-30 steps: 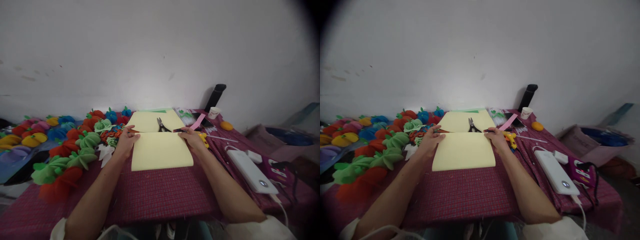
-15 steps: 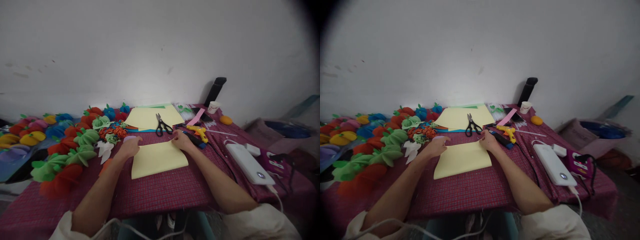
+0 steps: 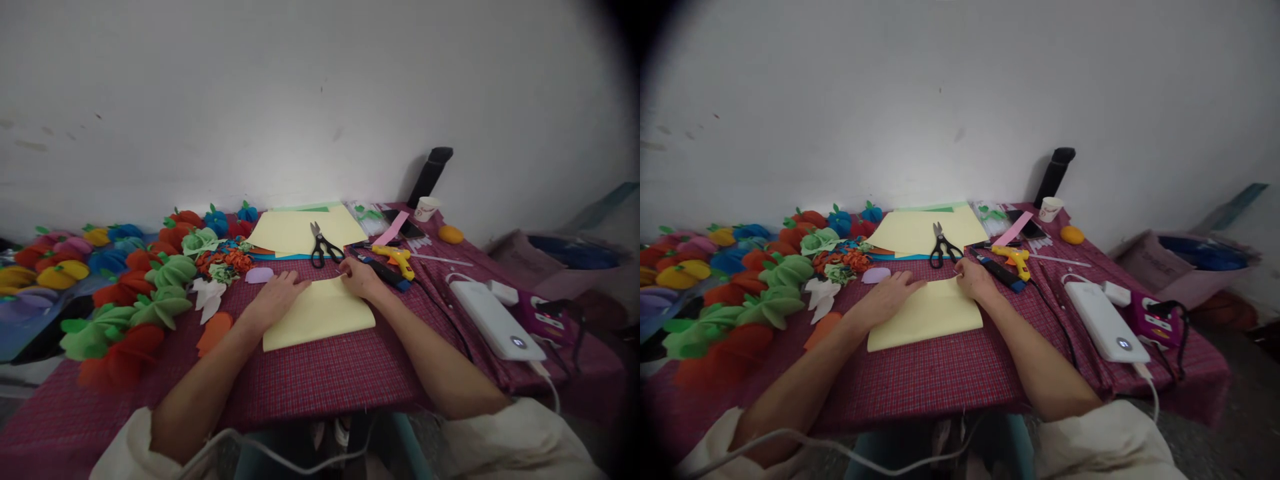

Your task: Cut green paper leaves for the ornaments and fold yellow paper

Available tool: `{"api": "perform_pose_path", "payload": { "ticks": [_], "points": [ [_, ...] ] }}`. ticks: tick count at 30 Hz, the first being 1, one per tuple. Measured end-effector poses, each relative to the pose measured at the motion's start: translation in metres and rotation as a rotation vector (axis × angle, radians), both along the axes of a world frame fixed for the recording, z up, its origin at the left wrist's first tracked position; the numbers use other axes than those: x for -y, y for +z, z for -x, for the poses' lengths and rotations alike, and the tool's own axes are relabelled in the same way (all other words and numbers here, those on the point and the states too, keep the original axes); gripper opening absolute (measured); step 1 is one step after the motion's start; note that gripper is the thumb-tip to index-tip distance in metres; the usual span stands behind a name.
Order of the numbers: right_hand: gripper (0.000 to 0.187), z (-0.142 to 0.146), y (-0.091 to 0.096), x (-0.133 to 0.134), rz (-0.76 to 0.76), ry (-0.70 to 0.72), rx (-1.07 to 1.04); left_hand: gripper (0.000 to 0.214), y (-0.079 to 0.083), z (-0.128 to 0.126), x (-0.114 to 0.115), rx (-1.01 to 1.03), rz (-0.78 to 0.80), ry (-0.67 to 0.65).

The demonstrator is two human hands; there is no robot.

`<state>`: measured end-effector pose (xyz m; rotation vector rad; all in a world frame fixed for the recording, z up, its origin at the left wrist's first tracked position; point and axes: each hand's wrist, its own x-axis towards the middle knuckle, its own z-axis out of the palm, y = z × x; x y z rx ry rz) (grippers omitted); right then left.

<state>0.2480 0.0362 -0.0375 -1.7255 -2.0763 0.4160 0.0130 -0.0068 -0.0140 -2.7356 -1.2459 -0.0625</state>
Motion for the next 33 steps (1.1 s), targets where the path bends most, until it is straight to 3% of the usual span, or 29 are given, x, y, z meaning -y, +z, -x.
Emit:
{"api": "perform_pose_path", "payload": {
  "ticks": [9, 13, 17, 23, 30, 33],
  "points": [
    [0.027, 0.002, 0.003, 0.004, -0.016, 0.074, 0.123, 0.041, -0.002, -0.001, -0.004, -0.034, 0.097, 0.010],
    [0.027, 0.002, 0.007, 0.007, -0.054, 0.076, 0.189, 0.034, -0.005, -0.013, 0.004, 0.012, 0.055, 0.056],
    [0.022, 0.007, 0.012, 0.012, -0.102, 0.106, 0.261, 0.034, -0.011, -0.024, 0.013, 0.067, 0.006, -0.009],
    [0.022, 0.022, 0.013, 0.013, -0.085, 0.220, 0.328, 0.038, -0.014, -0.032, 0.004, 0.127, 0.133, -0.221],
    [0.023, 0.029, 0.020, 0.023, -0.040, 0.366, 0.320, 0.051, -0.023, -0.019, -0.010, 0.349, 0.283, -0.159],
    [0.034, 0.024, 0.021, 0.040, -0.017, 0.539, 0.277, 0.058, -0.028, -0.013, -0.009, 0.491, 0.335, -0.144]
  ]
}}
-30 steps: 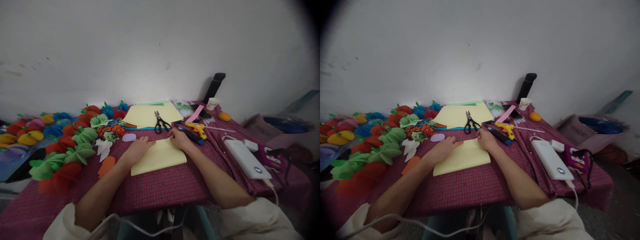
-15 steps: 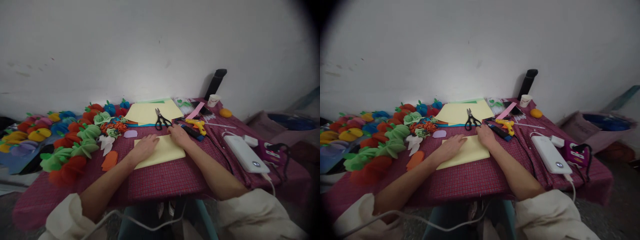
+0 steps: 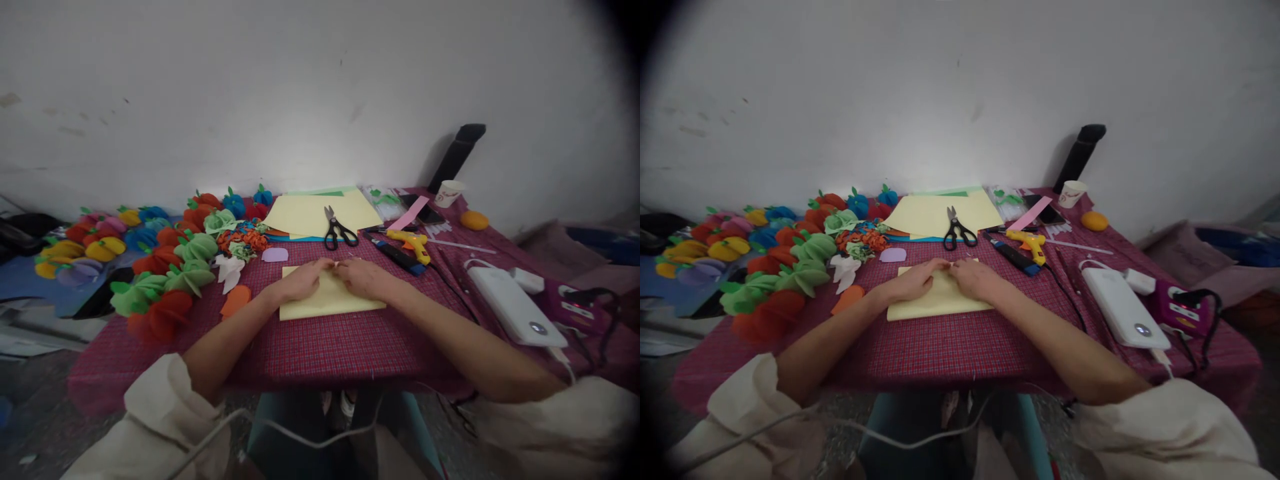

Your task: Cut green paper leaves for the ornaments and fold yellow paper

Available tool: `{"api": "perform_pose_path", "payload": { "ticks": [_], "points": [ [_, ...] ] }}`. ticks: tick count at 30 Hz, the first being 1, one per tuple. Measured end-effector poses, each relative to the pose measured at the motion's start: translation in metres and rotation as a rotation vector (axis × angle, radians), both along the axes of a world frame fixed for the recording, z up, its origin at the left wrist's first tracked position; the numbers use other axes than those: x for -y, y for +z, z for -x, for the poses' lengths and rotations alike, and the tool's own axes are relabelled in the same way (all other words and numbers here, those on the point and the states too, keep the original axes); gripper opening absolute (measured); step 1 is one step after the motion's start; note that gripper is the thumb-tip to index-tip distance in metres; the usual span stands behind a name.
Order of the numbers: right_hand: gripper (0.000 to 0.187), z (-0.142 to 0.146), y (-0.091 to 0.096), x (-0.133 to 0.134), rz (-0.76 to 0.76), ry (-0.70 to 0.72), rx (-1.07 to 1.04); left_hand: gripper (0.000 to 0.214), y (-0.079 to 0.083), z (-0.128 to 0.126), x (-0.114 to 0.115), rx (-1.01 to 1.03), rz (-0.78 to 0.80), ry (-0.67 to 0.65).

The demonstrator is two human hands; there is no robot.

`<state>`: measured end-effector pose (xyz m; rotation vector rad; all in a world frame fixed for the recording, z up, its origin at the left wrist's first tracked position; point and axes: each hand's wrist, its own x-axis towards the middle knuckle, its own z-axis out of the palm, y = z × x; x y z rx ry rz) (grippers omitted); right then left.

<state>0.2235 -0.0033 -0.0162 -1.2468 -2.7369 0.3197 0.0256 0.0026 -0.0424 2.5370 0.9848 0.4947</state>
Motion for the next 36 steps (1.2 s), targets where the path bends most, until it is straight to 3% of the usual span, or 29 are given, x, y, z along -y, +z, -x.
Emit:
{"api": "perform_pose_path", "payload": {
  "ticks": [4, 12, 18, 26, 36],
  "points": [
    [0.048, -0.012, 0.000, 0.023, 0.122, 0.237, -0.106, 0.054, -0.006, 0.004, 0.000, 0.042, 0.031, -0.022],
    [0.063, -0.027, 0.013, 0.059, 0.317, 0.379, -0.174, 0.045, -0.006, 0.007, -0.006, -0.016, 0.056, -0.098],
    [0.035, -0.003, 0.021, 0.056, 0.287, 0.341, -0.176, 0.042, -0.004, 0.007, -0.004, 0.002, 0.072, -0.096],
    [0.080, 0.036, 0.004, 0.059, 0.117, 0.399, -0.108, 0.045, -0.006, 0.008, -0.007, 0.017, 0.091, -0.084],
    [0.088, 0.038, 0.004, 0.087, 0.152, 0.439, -0.077, 0.050, -0.020, 0.007, -0.011, -0.034, -0.023, -0.070]
  ]
}}
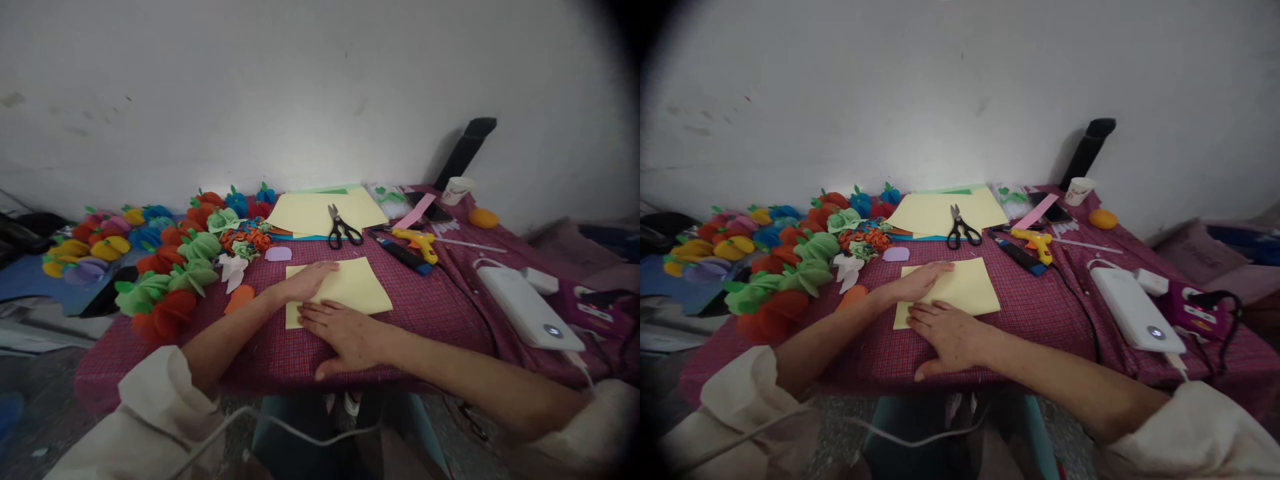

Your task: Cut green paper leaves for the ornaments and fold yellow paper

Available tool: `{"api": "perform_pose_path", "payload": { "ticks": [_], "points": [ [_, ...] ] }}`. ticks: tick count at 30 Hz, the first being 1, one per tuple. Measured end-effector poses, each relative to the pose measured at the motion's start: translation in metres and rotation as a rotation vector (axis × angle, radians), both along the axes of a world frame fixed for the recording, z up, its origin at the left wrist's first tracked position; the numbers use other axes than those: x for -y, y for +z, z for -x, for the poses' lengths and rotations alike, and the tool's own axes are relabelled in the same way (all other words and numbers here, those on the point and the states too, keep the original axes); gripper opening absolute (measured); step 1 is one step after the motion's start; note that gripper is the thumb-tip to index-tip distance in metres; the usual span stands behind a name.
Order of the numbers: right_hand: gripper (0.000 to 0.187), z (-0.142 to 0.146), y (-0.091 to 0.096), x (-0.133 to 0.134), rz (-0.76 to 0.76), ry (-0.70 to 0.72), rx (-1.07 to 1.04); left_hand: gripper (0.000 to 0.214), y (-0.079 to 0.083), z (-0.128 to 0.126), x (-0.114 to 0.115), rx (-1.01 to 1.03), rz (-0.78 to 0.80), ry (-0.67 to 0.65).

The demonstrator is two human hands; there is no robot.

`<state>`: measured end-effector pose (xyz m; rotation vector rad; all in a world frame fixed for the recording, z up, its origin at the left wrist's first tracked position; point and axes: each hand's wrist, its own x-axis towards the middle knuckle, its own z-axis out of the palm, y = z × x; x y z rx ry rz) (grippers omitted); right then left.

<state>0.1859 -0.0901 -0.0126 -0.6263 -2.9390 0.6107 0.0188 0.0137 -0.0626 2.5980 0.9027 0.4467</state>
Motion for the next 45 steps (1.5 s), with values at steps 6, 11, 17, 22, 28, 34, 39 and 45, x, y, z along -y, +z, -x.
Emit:
{"api": "perform_pose_path", "payload": {
  "ticks": [6, 11, 17, 22, 28, 34, 39, 45],
  "points": [
    [0.092, 0.009, 0.000, 0.011, 0.016, -0.037, -0.001, 0.040, 0.008, -0.005, 0.008, -0.059, -0.045, 0.033],
    [0.090, 0.004, 0.005, 0.023, 0.085, -0.020, -0.024, 0.046, 0.018, -0.011, 0.026, -0.120, -0.142, 0.067],
    [0.084, -0.015, 0.015, 0.016, 0.135, -0.090, -0.004, 0.044, 0.016, -0.013, 0.028, -0.166, -0.178, 0.089],
    [0.084, -0.038, 0.004, 0.019, 0.074, -0.191, 0.058, 0.042, 0.016, -0.013, 0.028, -0.183, -0.185, 0.087],
    [0.083, -0.071, -0.011, 0.038, -0.029, -0.281, 0.046, 0.041, 0.020, -0.014, 0.031, -0.201, -0.196, 0.084],
    [0.075, -0.080, 0.004, 0.046, -0.105, -0.367, 0.084, 0.049, 0.021, -0.013, 0.032, -0.216, -0.197, 0.071],
    [0.075, -0.061, 0.008, 0.028, -0.180, -0.372, 0.084, 0.064, 0.023, -0.012, 0.032, -0.230, -0.196, 0.058],
    [0.085, -0.069, -0.021, 0.031, -0.156, -0.374, 0.113, 0.075, 0.022, -0.012, 0.031, -0.217, -0.170, 0.039]
  ]
}}
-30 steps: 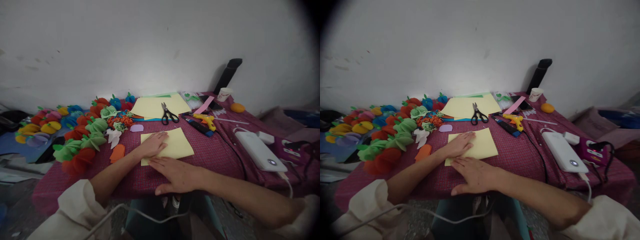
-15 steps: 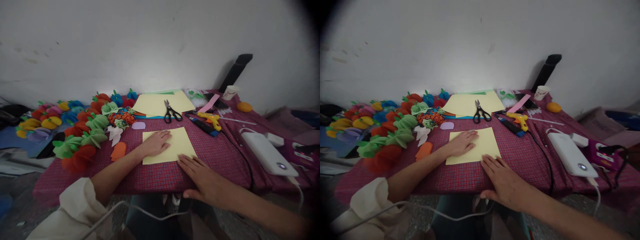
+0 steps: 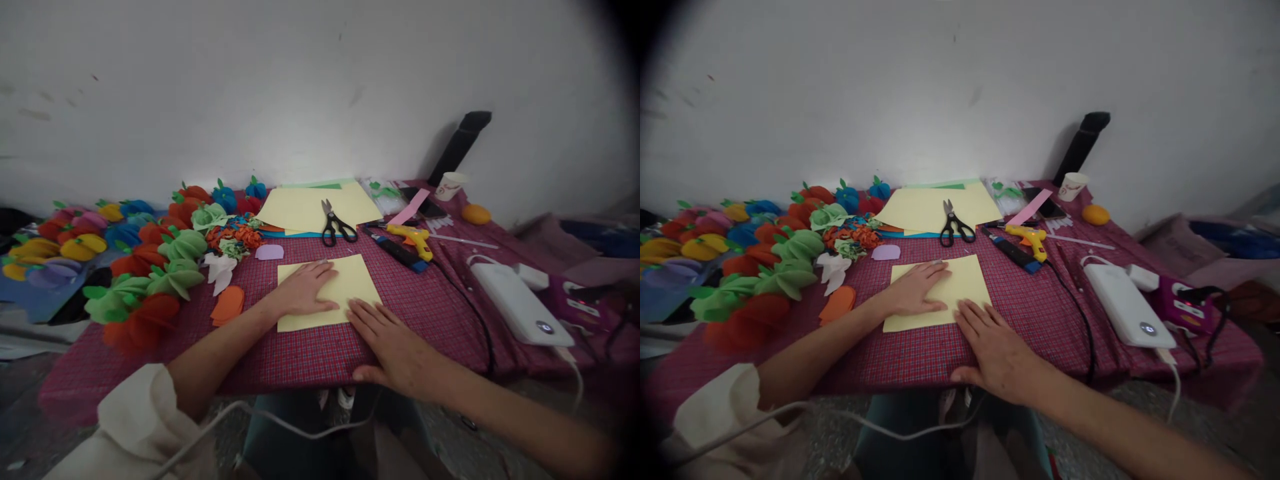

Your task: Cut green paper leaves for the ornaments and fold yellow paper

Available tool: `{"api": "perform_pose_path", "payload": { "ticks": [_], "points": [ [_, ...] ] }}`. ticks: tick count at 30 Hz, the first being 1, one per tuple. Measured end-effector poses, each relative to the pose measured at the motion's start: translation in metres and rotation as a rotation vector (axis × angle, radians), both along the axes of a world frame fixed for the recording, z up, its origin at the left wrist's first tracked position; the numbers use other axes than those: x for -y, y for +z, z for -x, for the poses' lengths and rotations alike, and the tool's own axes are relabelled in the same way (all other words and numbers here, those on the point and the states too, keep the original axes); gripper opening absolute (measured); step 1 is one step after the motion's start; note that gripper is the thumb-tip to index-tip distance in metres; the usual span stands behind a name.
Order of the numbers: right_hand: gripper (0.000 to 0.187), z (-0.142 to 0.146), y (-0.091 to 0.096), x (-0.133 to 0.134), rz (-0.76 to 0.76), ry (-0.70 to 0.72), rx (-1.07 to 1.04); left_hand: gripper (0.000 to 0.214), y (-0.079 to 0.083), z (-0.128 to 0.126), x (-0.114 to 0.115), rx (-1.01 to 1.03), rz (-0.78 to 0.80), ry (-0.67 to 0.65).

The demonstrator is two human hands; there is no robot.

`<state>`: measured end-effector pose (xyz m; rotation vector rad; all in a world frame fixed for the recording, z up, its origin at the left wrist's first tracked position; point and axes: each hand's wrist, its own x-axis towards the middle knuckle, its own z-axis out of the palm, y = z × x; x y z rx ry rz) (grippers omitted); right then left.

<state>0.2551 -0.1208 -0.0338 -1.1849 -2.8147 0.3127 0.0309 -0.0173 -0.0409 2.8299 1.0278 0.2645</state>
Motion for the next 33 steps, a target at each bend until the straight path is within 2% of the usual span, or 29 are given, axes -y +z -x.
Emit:
{"api": "perform_pose_path", "payload": {
  "ticks": [5, 10, 13, 15, 17, 20, 25, 28, 30, 33],
  "points": [
    [0.085, -0.029, -0.003, 0.018, 0.000, -0.045, 0.015, 0.076, -0.001, 0.000, -0.001, 0.008, 0.007, -0.003],
    [0.077, -0.046, 0.013, 0.018, 0.015, -0.092, 0.045, 0.075, -0.002, 0.000, -0.001, -0.006, -0.003, -0.001],
    [0.067, -0.035, 0.029, 0.011, -0.019, -0.149, 0.025, 0.075, -0.001, 0.000, 0.000, -0.016, -0.005, -0.004],
    [0.067, -0.020, 0.035, 0.008, -0.044, -0.139, -0.028, 0.076, -0.001, 0.000, 0.000, -0.017, -0.004, -0.007],
    [0.068, -0.003, 0.033, 0.006, -0.024, -0.080, -0.074, 0.078, 0.000, 0.000, 0.001, -0.022, -0.005, -0.011],
    [0.075, 0.012, 0.021, 0.006, 0.041, -0.015, -0.099, 0.079, 0.000, 0.001, 0.001, -0.043, -0.012, -0.021],
    [0.081, 0.008, 0.011, 0.006, 0.114, 0.018, -0.090, 0.079, 0.005, -0.001, 0.004, -0.065, -0.066, -0.059],
    [0.084, 0.005, 0.015, 0.005, 0.140, 0.031, -0.083, 0.061, 0.011, -0.004, 0.015, -0.093, -0.101, -0.157],
    [0.086, 0.005, 0.017, 0.004, 0.150, 0.034, -0.085, 0.050, 0.013, -0.003, 0.026, -0.121, -0.070, -0.219],
    [0.089, 0.005, 0.015, 0.002, 0.154, 0.032, -0.102, 0.051, 0.015, 0.006, 0.044, -0.151, 0.051, -0.266]
  ]
}}
